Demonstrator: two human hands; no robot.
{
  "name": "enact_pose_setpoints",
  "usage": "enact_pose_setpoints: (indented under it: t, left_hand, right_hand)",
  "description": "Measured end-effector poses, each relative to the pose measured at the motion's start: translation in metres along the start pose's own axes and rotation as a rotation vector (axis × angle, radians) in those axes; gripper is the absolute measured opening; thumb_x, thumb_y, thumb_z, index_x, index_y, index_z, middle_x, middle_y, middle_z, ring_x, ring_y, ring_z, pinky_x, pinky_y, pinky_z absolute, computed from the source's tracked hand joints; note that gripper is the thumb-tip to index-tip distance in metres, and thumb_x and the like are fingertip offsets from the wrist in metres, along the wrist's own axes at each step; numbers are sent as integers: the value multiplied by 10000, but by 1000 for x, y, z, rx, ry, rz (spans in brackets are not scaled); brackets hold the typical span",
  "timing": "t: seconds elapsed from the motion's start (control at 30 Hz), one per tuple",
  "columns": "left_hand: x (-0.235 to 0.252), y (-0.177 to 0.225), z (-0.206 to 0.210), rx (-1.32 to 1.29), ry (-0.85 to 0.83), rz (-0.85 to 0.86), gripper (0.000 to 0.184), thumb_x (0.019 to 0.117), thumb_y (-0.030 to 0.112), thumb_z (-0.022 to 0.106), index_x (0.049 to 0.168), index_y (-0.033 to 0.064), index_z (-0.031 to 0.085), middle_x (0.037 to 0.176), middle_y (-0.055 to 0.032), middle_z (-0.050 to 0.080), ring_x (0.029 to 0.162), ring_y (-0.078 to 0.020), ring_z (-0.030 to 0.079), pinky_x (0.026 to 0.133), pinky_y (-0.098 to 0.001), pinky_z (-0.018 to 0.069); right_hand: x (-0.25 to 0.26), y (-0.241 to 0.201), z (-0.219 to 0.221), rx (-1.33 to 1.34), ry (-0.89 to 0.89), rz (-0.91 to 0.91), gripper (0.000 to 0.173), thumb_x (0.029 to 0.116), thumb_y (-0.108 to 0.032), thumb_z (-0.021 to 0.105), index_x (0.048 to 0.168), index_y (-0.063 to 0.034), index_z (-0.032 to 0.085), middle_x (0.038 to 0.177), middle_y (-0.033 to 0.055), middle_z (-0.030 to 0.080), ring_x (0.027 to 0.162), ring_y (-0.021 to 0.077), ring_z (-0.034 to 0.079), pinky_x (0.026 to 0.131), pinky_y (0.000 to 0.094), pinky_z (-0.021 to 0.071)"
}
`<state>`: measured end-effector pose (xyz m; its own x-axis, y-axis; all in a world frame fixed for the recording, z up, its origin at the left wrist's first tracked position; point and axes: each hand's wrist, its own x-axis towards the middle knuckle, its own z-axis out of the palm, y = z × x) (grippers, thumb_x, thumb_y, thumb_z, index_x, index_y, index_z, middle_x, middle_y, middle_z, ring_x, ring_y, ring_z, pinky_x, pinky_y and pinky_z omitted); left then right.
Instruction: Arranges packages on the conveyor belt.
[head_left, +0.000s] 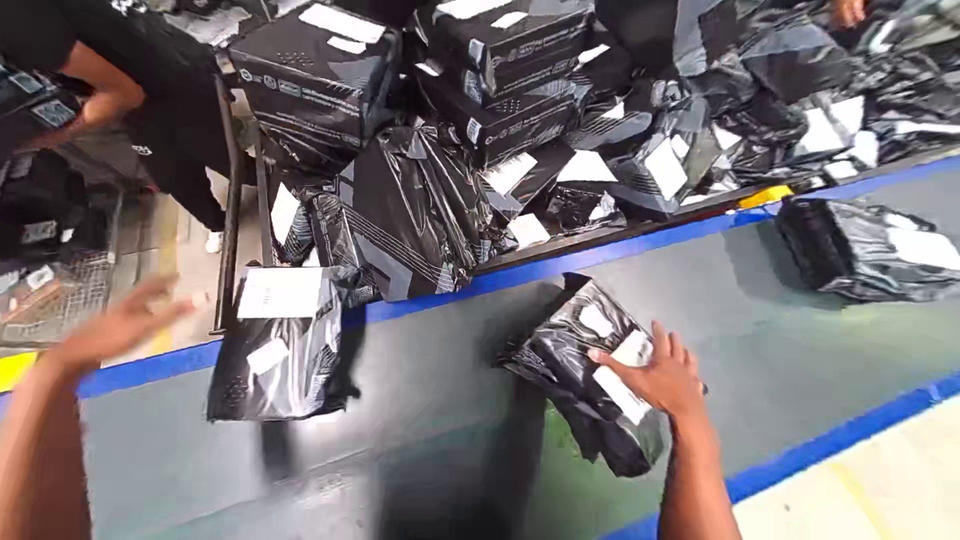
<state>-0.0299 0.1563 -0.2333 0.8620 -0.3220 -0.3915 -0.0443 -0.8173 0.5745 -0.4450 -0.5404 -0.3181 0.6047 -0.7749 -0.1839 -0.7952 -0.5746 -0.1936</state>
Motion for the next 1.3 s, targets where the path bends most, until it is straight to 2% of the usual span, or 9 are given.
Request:
enact_pose_setpoints:
  t: [0.1, 0.17, 0.27, 0.53, 0.7, 0.87, 1.07, 1.2, 1.3]
  left_hand:
    - [-51, -72, 117, -285, 44, -50, 1126, 830, 525, 762, 1662, 200, 77, 1666, -162, 269, 1479, -302, 387, 1173, -556, 384]
    - [-71, -69, 154, -414, 280, -157, 1275, 694, 458, 921, 1633, 114, 129, 1538, -209, 451, 1362, -310, 525, 1112, -536, 468]
    - [-91, -69, 178, -682, 459, -314, 869, 757, 403, 906, 1409, 2, 494, 1176, -193, 698, 1026, -280, 717, 906, -507, 609]
    - [-65, -17, 134, -725, 691, 1, 641, 784, 255, 885, 1253, -25, 550, 1097, -130, 708, 984, -186, 716, 886, -406, 619]
    - [-6, 56, 39, -80, 568, 7, 755, 820, 439, 816, 1374, 20, 521, 1144, -226, 686, 1069, -381, 676, 941, -630, 525]
    - [82, 61, 85, 52, 11, 193, 629, 894, 434, 764, 1315, -16, 636, 1358, -260, 599, 1287, -400, 567, 1095, -609, 437]
    - [79, 37, 121, 59, 441, 141, 814, 901, 592, 630, 1550, 139, 443, 1640, -208, 306, 1528, -454, 210, 1171, -729, 201]
    - [91, 5, 116, -353, 295, 154, 698, 990, 515, 579, 1549, 120, 443, 1572, -164, 447, 1445, -304, 444, 1183, -548, 375]
    - [56, 28, 87, -631, 555, 23, 616, 1082, 516, 366, 1470, 57, 500, 1380, -205, 598, 1254, -313, 594, 1042, -545, 491]
  right_hand:
    - [-5, 26, 16, -66, -158, 17, 1418, 468, -956, 707, 1600, -184, 341, 1464, 304, 503, 1295, 547, 504, 976, 792, 394]
    - [-14, 15, 29, -31, -215, -40, 1317, 515, -937, 707, 1516, -118, 455, 1381, 293, 572, 1222, 505, 576, 928, 753, 460]
    - [-55, -3, 56, 168, -234, -49, 1110, 595, -829, 779, 1346, -39, 568, 1185, 260, 663, 1082, 442, 649, 888, 707, 505]
    - [-158, -72, 83, 319, -394, -80, 899, 644, -670, 870, 1214, -25, 610, 884, 181, 708, 816, 354, 700, 745, 627, 563]
    - [-196, -97, 89, 472, -510, -136, 742, 770, -587, 831, 1226, -38, 630, 876, 116, 738, 764, 250, 730, 743, 521, 618]
    - [-221, -151, 49, 741, -451, -345, 398, 887, -330, 803, 1052, -25, 608, 759, 61, 686, 647, 172, 685, 602, 380, 612]
    - [-195, -281, -70, 793, -44, -748, 301, 927, -368, 722, 946, -118, 554, 661, -79, 484, 517, 16, 447, 464, 196, 410]
    - [-154, -450, -124, 326, 153, -938, 477, 927, -538, 606, 1160, -122, 609, 834, 52, 663, 751, 226, 662, 628, 492, 534]
    - [-143, -570, -85, 154, 99, -887, 561, 869, -477, 636, 1319, -142, 606, 1021, 164, 722, 936, 397, 702, 714, 636, 541]
